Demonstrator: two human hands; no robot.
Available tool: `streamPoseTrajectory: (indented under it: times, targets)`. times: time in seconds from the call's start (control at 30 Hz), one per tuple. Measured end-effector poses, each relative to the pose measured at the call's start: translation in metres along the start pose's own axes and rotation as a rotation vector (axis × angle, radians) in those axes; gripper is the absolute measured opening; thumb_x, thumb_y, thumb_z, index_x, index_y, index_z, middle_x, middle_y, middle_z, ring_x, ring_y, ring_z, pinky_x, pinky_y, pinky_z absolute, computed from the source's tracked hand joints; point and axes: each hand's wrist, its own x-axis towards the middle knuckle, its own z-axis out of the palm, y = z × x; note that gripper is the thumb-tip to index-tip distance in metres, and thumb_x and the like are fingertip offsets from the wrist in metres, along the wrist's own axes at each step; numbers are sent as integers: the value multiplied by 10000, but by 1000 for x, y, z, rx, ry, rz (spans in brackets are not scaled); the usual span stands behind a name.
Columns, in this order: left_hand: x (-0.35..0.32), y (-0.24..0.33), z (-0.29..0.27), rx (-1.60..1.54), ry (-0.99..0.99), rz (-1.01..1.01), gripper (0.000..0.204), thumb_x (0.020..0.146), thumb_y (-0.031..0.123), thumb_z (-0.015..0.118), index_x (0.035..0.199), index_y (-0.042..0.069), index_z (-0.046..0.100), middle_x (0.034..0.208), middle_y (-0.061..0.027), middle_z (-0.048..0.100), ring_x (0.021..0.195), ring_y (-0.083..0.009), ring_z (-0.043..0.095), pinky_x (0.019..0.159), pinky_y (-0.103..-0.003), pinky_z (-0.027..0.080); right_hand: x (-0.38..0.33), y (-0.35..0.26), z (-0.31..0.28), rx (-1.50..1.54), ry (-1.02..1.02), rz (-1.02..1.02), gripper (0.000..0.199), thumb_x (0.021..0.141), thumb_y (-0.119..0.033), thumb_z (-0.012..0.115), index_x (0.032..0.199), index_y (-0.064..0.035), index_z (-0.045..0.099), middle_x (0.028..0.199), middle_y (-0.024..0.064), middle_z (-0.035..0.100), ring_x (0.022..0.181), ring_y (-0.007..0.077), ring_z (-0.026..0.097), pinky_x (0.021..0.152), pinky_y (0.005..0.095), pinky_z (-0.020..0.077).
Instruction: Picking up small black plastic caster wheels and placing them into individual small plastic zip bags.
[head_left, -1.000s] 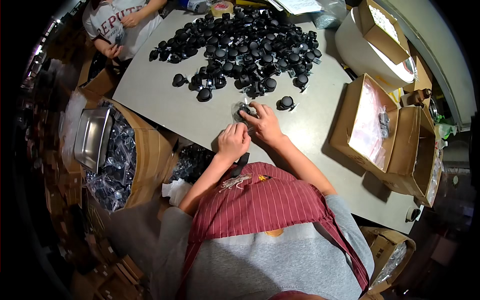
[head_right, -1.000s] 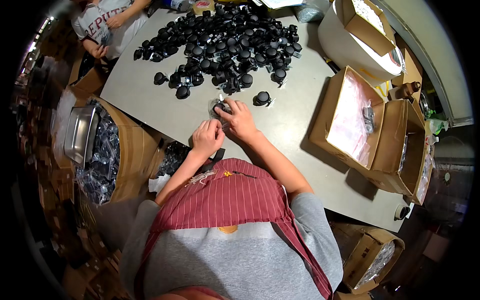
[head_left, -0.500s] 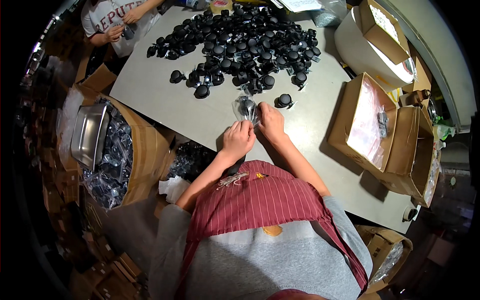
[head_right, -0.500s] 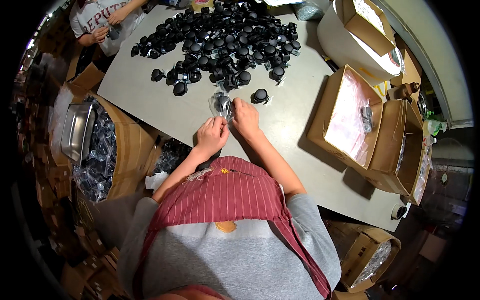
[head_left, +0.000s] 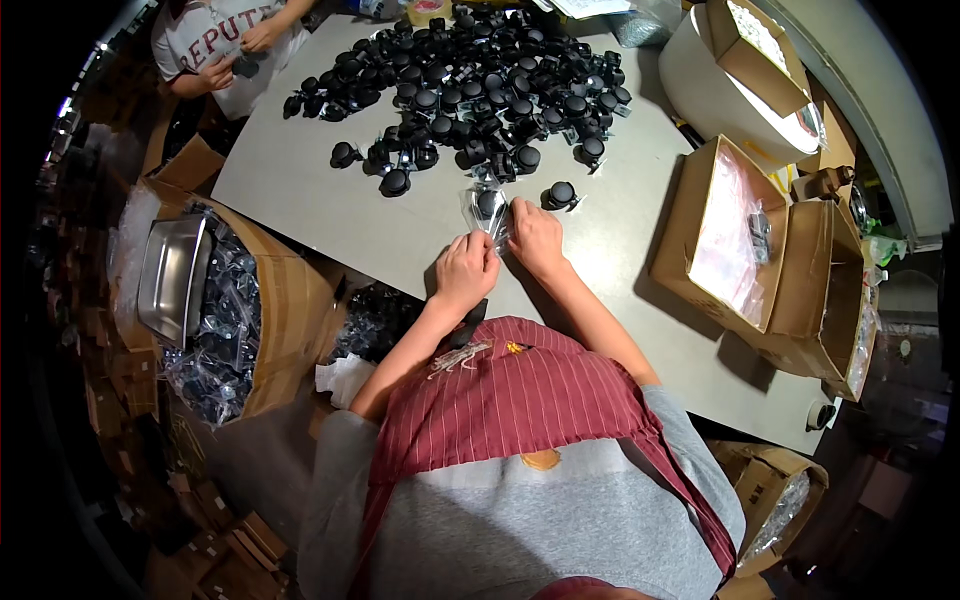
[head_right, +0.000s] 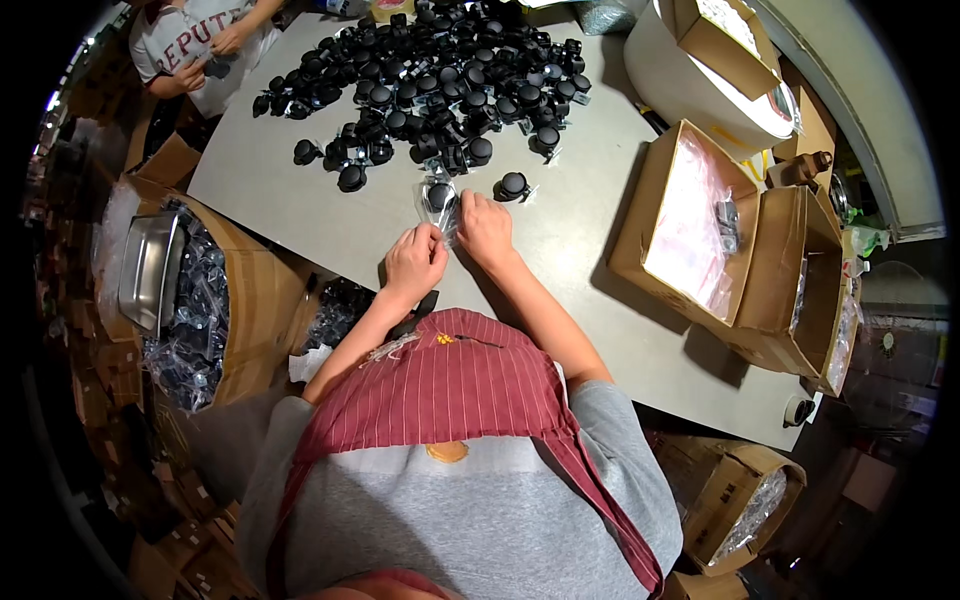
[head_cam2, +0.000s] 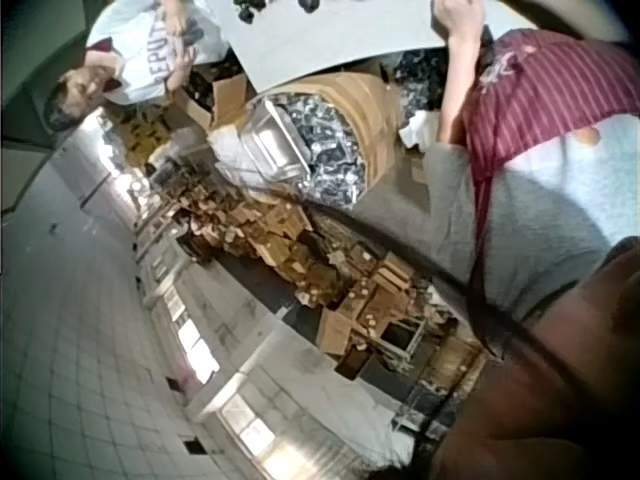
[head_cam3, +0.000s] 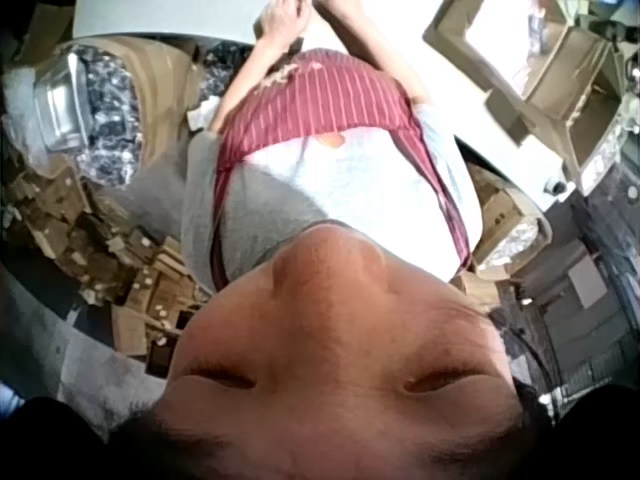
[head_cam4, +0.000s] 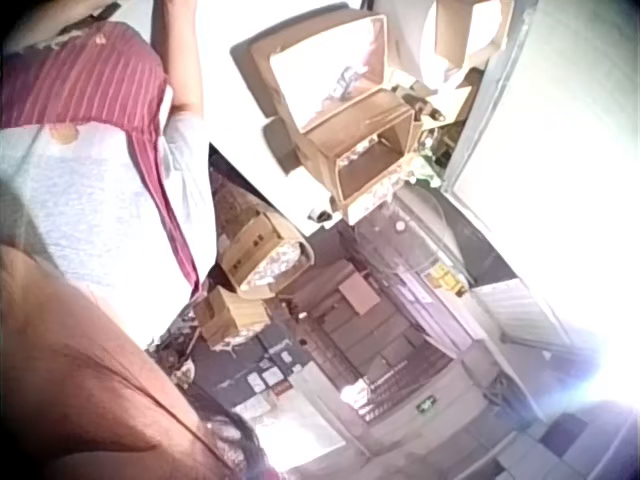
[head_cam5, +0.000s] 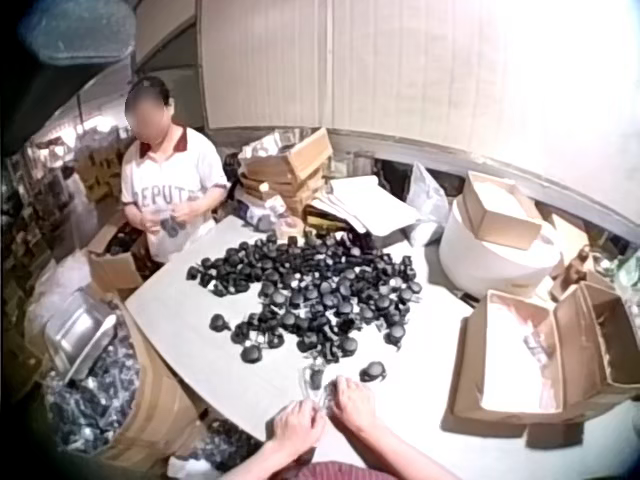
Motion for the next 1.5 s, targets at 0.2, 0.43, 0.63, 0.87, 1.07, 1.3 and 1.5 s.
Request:
streamPoseTrajectory:
  times: [0.2,0.43,0.63,0.87,1.07,1.3,1.5]
  targets:
    - [-7,-11,0,109,65,68,136,893,138,673,966,78,575,804,-99,653,780,-319,654,659,-443,522,11,-4,-55,331,-5,-219,756,651,-181,725,1361,-32,515,1271,226,585,1150,420,578,990,462,471]
    - [-18,-11,-9,224,44,84,184,889,176,691,968,72,562,835,-99,640,810,-299,643,677,-416,521,-6,59,-60,-102,-10,7,637,788,-205,748,1372,-59,538,1208,198,612,1075,389,568,936,476,459]
    - [-18,-15,-13,133,44,82,139,892,160,698,923,71,595,810,-81,654,781,-294,657,649,-405,522,-50,16,-70,383,-43,-83,522,799,-263,793,1223,-22,607,987,194,673,906,382,635,816,447,514]
    - [-10,8,-14,18,40,109,83,901,113,666,911,63,600,789,-93,659,742,-309,659,641,-416,520,-56,-20,-72,276,-43,-95,549,788,-211,788,1230,-16,527,935,168,660,866,342,648,744,413,531]
    - [-8,15,-11,0,18,152,96,892,112,664,875,73,578,771,-81,629,742,-293,649,623,-418,514,-49,-20,-65,128,-45,-95,453,780,-178,775,1103,-26,495,817,139,650,773,325,635,668,430,518]
    - [-13,14,-4,-12,-24,130,107,896,132,646,876,69,562,766,-106,622,748,-313,647,637,-436,523,-42,-22,-62,418,-152,212,336,835,-154,775,1033,-17,541,844,140,685,714,316,668,660,372,533]
    - [-16,11,-3,-95,-65,34,117,893,127,653,876,64,557,774,-119,638,747,-339,650,647,-462,517,-56,-9,-35,777,-103,258,194,851,-64,746,965,-13,599,810,132,659,701,237,670,643,329,523]
